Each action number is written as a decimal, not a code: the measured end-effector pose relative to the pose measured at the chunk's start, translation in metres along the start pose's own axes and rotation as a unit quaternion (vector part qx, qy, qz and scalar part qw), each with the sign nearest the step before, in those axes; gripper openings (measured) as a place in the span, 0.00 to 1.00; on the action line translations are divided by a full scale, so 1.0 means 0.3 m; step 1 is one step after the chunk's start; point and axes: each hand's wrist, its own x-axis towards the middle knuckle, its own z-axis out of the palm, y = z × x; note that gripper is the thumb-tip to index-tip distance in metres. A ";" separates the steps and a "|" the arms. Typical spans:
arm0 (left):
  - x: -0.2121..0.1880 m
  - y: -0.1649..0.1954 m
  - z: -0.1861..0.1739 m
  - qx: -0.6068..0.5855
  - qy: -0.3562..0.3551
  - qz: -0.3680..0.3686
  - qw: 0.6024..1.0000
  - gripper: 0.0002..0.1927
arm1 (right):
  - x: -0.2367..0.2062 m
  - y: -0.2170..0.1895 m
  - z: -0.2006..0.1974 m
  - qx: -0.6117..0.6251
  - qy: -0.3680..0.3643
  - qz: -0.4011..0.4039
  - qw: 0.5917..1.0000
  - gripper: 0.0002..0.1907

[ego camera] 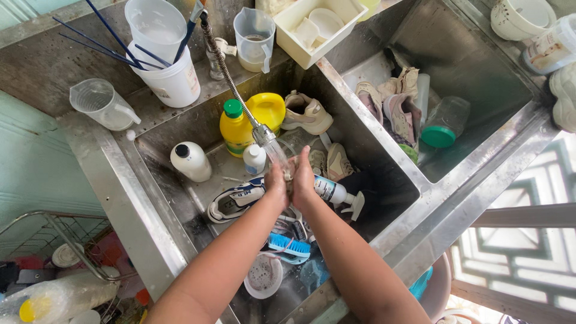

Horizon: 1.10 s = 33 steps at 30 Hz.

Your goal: The person washes shoes at a stainless steel sink. They hold up a shoe insole, rinse a sneaker under running water, scrub it, wash their hands with soap, then continue rinsing and scrubbing several sneakers with a brush under the tap.

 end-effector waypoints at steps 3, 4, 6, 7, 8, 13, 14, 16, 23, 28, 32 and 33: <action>0.029 0.012 -0.014 -0.023 -0.004 0.052 0.998 0.36 | -0.045 0.011 0.024 0.046 -0.067 0.042 0.996 0.24; 0.043 0.014 -0.021 -0.032 -0.016 0.089 0.995 0.33 | -0.054 0.017 0.029 0.008 -0.082 0.005 0.997 0.21; 0.066 0.010 -0.032 -0.029 -0.021 0.144 0.989 0.28 | -0.060 0.026 0.033 -0.068 -0.114 -0.071 0.989 0.20; 0.072 0.006 -0.035 -0.018 -0.013 0.159 0.987 0.27 | -0.057 0.027 0.033 -0.089 -0.113 -0.081 0.986 0.18; 0.072 0.003 -0.035 -0.007 -0.005 0.176 0.984 0.25 | -0.051 0.028 0.033 -0.111 -0.112 -0.091 0.983 0.16; 0.023 -0.017 -0.028 -0.001 -0.041 0.148 0.988 0.30 | -0.018 -0.001 0.034 -0.120 -0.005 -0.045 0.992 0.25; 0.000 -0.013 -0.022 0.005 -0.060 0.140 0.988 0.31 | -0.020 -0.008 0.034 -0.102 -0.010 -0.043 0.994 0.27; -0.055 0.003 -0.010 0.009 -0.109 0.078 0.991 0.36 | -0.041 -0.021 0.034 -0.097 0.000 -0.050 0.994 0.30; -0.316 0.092 0.031 -0.093 -0.312 0.021 0.945 0.34 | -0.243 -0.113 0.032 -0.103 -0.174 -0.211 0.956 0.47; -0.473 0.188 -0.004 -0.209 -0.469 -0.015 0.858 0.40 | -0.392 -0.195 -0.001 -0.178 -0.178 -0.370 0.894 0.49; -0.513 0.222 -0.080 -0.178 -0.404 -0.010 0.897 0.35 | -0.462 -0.182 -0.051 -0.041 -0.221 -0.263 0.938 0.43; -0.511 0.212 -0.098 -0.198 -0.416 -0.009 0.887 0.29 | -0.474 -0.170 -0.062 -0.036 -0.224 -0.235 0.945 0.41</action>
